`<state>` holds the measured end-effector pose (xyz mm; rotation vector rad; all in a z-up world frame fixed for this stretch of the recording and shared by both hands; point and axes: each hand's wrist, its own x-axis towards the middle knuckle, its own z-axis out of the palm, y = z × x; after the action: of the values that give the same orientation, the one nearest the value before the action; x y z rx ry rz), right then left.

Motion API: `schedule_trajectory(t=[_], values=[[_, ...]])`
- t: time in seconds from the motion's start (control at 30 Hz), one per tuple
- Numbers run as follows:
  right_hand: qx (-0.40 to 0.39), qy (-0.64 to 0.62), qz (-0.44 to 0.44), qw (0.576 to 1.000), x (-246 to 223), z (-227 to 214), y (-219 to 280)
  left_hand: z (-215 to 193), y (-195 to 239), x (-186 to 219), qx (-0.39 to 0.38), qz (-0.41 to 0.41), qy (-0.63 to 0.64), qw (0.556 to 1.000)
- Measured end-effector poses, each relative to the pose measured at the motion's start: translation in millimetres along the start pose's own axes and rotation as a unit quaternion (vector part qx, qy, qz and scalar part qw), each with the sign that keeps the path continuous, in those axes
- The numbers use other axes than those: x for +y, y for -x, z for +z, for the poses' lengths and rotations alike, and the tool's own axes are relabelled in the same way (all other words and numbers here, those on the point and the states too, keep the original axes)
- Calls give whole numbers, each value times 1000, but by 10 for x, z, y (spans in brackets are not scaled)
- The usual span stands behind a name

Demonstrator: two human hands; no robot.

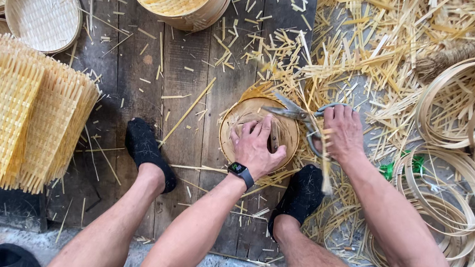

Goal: The person trims the excess bamboo strips from a woven bamboo basket using shears. They repeatedly place a flat woven bamboo mat over the basket, secure it with a wooden block, and cut the protruding strips flush with the rim.

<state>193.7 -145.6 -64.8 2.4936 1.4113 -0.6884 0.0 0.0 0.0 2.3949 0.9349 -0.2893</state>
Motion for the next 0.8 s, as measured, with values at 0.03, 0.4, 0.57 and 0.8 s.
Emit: schedule_trajectory(t=[0.03,0.4,0.57,0.8], values=[[17,10,-3,1000,31,39,33,-14,-1,-27,0,13,-6,1000],[209,31,-39,977,150,162,29,-175,-11,-116,-65,134,-24,988],[36,27,-15,999,159,190,20,-286,-66,-186,-69,191,-38,979],[181,63,-60,980,158,173,14,-312,-158,-204,-159,269,-74,947]])
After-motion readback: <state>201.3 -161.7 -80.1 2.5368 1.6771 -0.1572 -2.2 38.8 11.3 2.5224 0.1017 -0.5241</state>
